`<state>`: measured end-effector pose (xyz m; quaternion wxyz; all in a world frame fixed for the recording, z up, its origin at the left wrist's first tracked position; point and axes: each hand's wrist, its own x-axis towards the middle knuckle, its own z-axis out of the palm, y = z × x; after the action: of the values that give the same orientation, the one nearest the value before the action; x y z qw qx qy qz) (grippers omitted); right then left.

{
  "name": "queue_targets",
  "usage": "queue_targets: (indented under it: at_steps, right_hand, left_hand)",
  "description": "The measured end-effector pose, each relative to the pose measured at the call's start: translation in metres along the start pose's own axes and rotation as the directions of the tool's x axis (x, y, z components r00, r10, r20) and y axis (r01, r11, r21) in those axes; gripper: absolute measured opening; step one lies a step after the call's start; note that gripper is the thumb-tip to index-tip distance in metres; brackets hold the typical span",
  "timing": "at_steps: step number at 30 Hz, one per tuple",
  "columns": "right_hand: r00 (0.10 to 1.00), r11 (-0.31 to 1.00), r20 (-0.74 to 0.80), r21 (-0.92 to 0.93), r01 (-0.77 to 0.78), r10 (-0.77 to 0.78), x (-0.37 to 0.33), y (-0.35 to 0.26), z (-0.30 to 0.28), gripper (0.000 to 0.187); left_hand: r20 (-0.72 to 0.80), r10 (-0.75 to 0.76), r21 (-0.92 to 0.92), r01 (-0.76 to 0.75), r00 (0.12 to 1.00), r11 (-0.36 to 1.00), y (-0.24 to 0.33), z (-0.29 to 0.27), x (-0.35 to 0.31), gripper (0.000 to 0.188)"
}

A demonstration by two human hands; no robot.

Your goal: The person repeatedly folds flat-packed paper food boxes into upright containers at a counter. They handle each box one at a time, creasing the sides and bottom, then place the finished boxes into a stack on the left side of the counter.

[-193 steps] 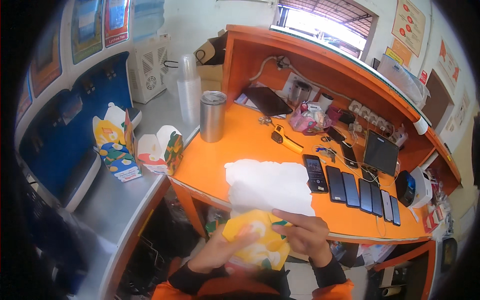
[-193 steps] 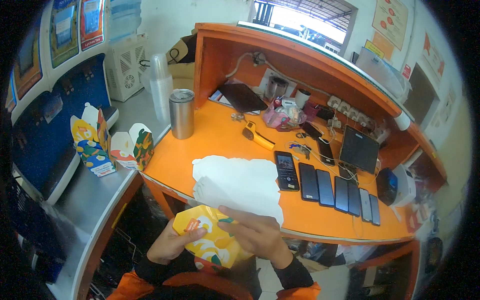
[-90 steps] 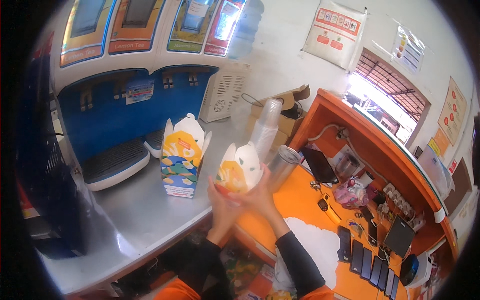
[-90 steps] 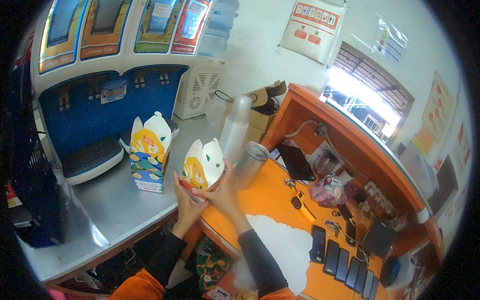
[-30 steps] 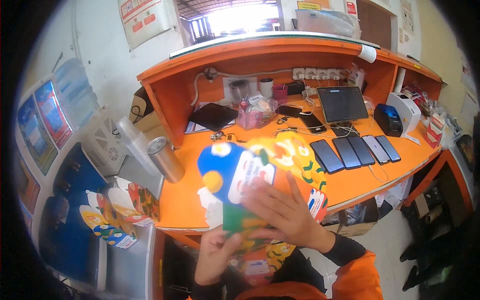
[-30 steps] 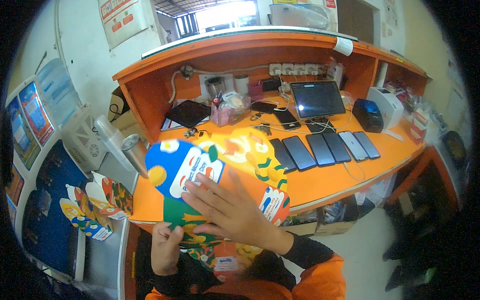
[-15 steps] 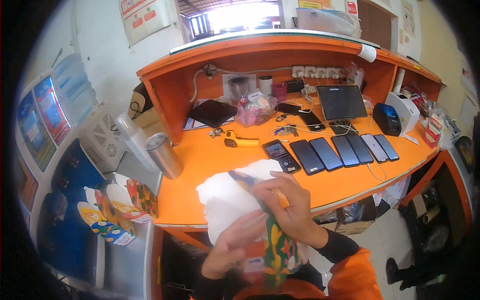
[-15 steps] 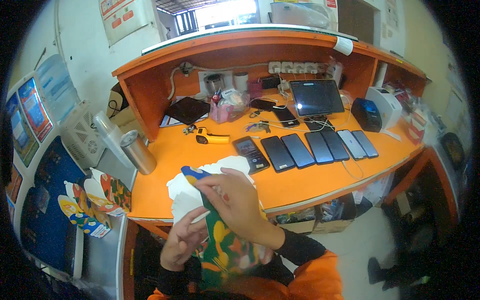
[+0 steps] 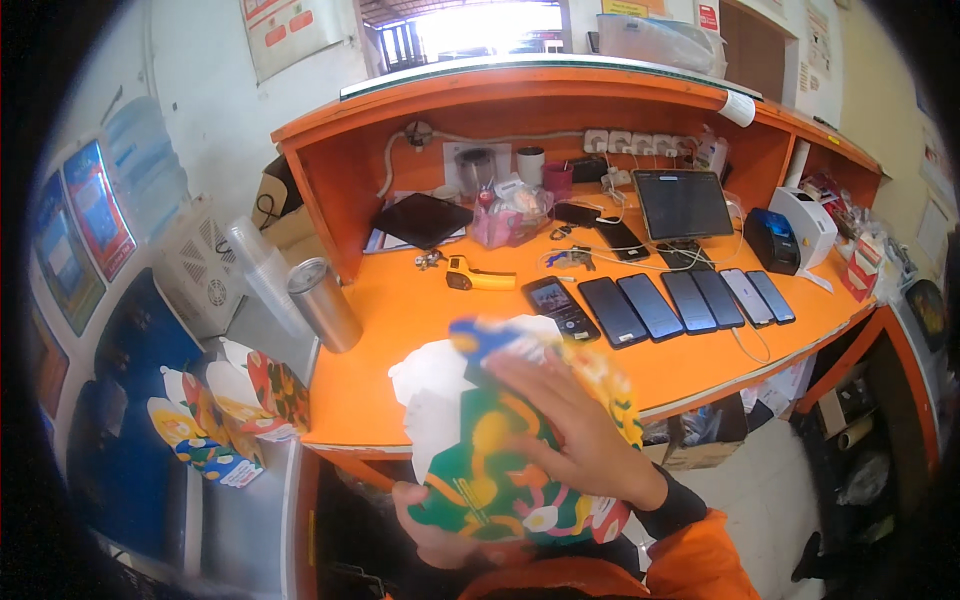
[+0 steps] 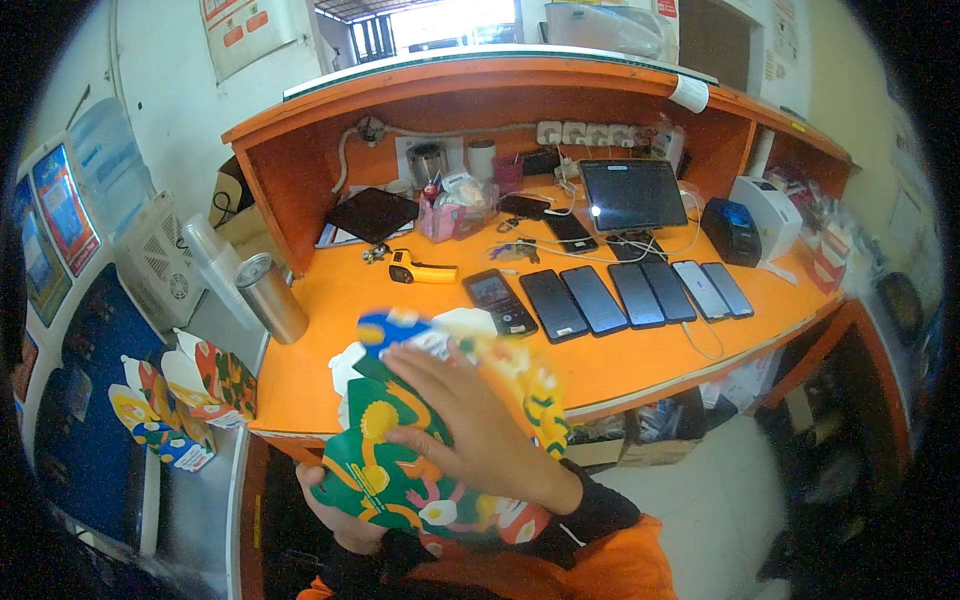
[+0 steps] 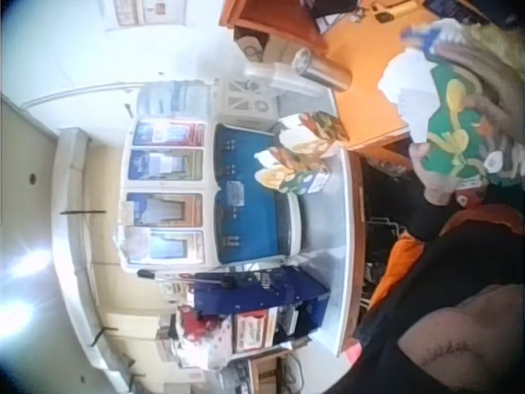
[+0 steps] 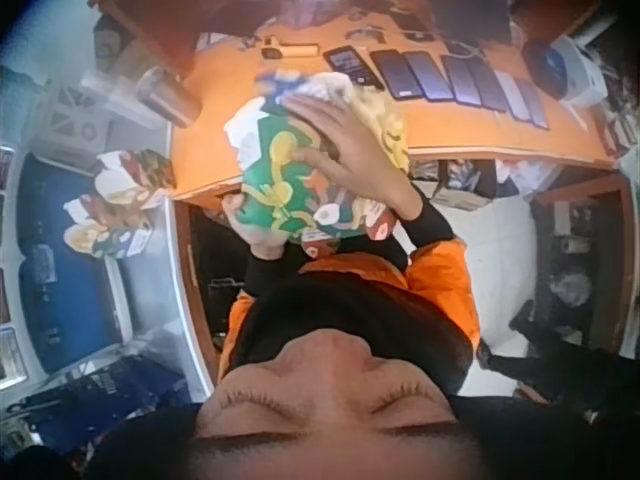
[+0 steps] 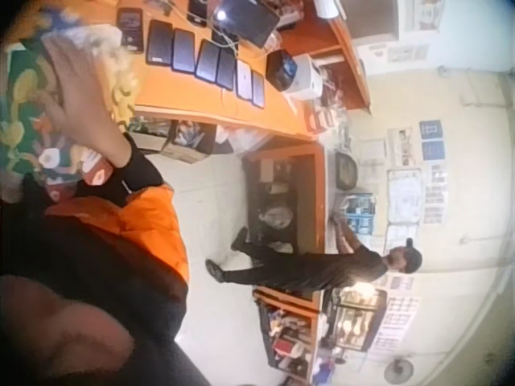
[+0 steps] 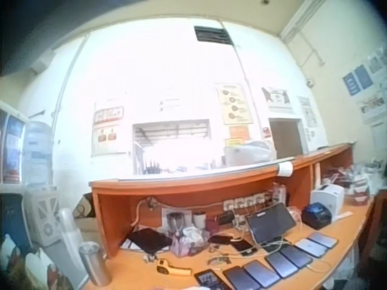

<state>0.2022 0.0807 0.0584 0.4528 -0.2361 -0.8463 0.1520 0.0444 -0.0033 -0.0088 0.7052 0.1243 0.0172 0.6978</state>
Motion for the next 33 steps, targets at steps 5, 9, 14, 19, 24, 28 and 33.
queue_targets:
  at_steps: [5, 9, 14, 19, 24, 28, 33]
  right_hand:
    - [0.976, 0.928, 0.071, 0.304, -0.217, 0.205, -0.014, 0.008, -0.002, 0.033]
    - [0.937, 0.867, -0.151, 0.446, -0.221, 0.316, -0.005, -0.007, -0.004, 0.021]
    - [0.974, 0.97, -0.224, 0.23, 0.081, -0.029, 0.004, -0.004, 0.005, 0.025]
    - [0.947, 0.954, -0.13, 0.011, 0.299, -0.295, -0.004, 0.003, 0.0, 0.034]
    - [0.962, 0.963, -0.055, 0.008, 0.268, -0.267, -0.012, -0.001, -0.004, 0.034]
    - [0.931, 0.939, -0.123, -0.07, 0.337, -0.343, -0.014, 0.007, -0.003, 0.031]
    - [0.943, 0.938, -0.043, -0.129, 0.323, -0.33, -0.011, 0.002, 0.0, 0.03]
  left_hand:
    - [-0.176, 0.221, 0.367, -0.145, 0.959, 0.919, -0.022, 0.016, 0.014, 0.067]
    - [0.124, 0.255, 0.825, -0.242, 0.959, 0.51, -0.022, -0.014, 0.006, 0.047]
    - [-0.21, 0.228, 0.681, -0.025, 0.951, 0.732, -0.019, 0.033, 0.004, 0.038]
    - [-0.209, 0.163, 0.735, 0.045, 0.964, 0.677, -0.006, 0.032, -0.002, 0.038]
    - [-0.158, 0.065, 0.69, 0.063, 0.985, 0.721, -0.003, 0.028, -0.005, 0.038]
    - [-0.066, -0.006, 0.692, 0.05, 0.998, 0.72, -0.004, 0.024, -0.005, 0.038]
    - [-0.148, 0.009, 0.637, 0.089, 0.989, 0.766, -0.001, 0.03, -0.003, 0.039]
